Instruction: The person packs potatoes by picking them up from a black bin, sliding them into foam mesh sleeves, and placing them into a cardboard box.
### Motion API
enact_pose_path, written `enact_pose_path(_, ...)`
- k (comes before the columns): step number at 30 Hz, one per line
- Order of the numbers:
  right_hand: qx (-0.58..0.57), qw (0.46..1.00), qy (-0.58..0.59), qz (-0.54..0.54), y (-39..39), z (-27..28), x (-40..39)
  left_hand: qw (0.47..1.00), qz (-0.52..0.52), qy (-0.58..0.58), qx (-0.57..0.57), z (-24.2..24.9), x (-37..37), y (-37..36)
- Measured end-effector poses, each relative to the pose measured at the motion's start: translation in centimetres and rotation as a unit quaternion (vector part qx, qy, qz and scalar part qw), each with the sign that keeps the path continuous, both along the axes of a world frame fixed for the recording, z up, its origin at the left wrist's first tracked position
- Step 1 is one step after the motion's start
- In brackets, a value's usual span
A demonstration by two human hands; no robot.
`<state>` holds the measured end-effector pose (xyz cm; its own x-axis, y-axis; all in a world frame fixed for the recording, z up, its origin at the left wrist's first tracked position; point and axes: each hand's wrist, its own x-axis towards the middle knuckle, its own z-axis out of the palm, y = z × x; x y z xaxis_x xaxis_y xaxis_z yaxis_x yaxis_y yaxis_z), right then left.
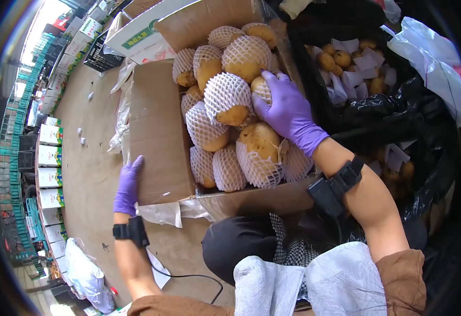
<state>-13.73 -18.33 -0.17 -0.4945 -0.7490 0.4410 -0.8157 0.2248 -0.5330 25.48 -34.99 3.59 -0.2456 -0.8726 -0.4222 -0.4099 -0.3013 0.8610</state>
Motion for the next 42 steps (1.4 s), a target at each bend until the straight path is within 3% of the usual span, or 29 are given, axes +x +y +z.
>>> enact_pose_path(3, 0.016, 1.000, 0.013, -0.004, 0.2, 0.5, 0.2, 0.994, -0.103, 0.031, -0.010, 6.7, -5.2, 3.8)
enact_pose_path(5, -0.002, 0.997, 0.074, -0.027, 0.4, 0.3, 0.4, 0.991, -0.101, 0.037, -0.074, 6.0, -9.1, 6.1)
enact_pose_path(7, -0.019, 0.993, 0.109, -0.039, 0.3, 0.2, 0.3, 0.973, -0.110, 0.118, -0.162, 5.5, -12.7, 8.5)
enact_pose_path(9, -0.024, 0.992, 0.117, -0.036, 0.5, -0.1, 0.2, 0.975, -0.124, 0.118, -0.139, 4.6, -13.6, 8.3)
enact_pose_path(10, 0.038, 0.999, 0.033, 0.008, 0.8, 0.4, -0.1, 0.977, -0.130, 0.118, -0.125, 4.1, -13.8, 8.6)
enact_pose_path(13, 0.038, 0.995, -0.026, 0.092, 2.2, 1.0, -1.2, 0.978, -0.140, 0.065, -0.143, 3.3, -14.9, 8.4)
enact_pose_path(17, -0.032, 0.985, -0.103, 0.136, 2.4, -0.1, -5.1, 0.986, -0.126, 0.075, -0.078, 5.3, -13.7, 7.6)
enact_pose_path(21, -0.116, 0.971, -0.144, 0.151, -3.4, -1.2, -10.3, 0.988, -0.119, 0.041, -0.084, 5.1, -11.0, 5.8)
enact_pose_path(25, -0.093, 0.952, -0.164, 0.241, -13.4, -1.4, -15.0, 0.991, -0.090, -0.009, -0.098, 6.1, -13.1, 7.8)
enact_pose_path(28, 0.053, 0.989, -0.095, 0.103, -15.3, -1.2, -12.0, 0.995, -0.079, 0.003, -0.057, 5.9, -12.5, 7.5)
enact_pose_path(31, -0.002, 0.989, -0.078, 0.124, -15.2, -2.4, -11.3, 0.993, -0.103, 0.049, -0.026, 6.0, -12.7, 7.3)
enact_pose_path(33, 0.010, 0.990, -0.077, 0.121, -15.2, -2.8, -11.2, 0.984, -0.159, 0.030, -0.080, 5.2, -13.2, 7.2)
enact_pose_path(34, 0.014, 0.990, -0.070, 0.123, -15.2, -2.4, -11.8, 0.978, -0.163, 0.085, -0.098, 4.2, -13.9, 7.4)
enact_pose_path(37, 0.159, 0.977, 0.060, 0.127, -14.9, -0.2, -12.6, 0.967, -0.192, -0.043, -0.163, 4.4, -14.9, 7.5)
enact_pose_path(40, 0.207, 0.975, 0.063, 0.050, -14.6, 4.8, -7.1, 0.956, -0.166, -0.103, -0.217, 3.6, -15.2, 8.3)
enact_pose_path(41, 0.080, 0.981, -0.014, 0.174, -14.5, 7.9, -3.1, 0.939, -0.158, -0.165, -0.257, 3.3, -16.3, 8.8)
enact_pose_path(42, 0.084, 0.971, -0.116, 0.191, -14.3, 9.3, 1.9, 0.921, -0.136, -0.216, -0.295, 2.2, -17.9, 9.7)
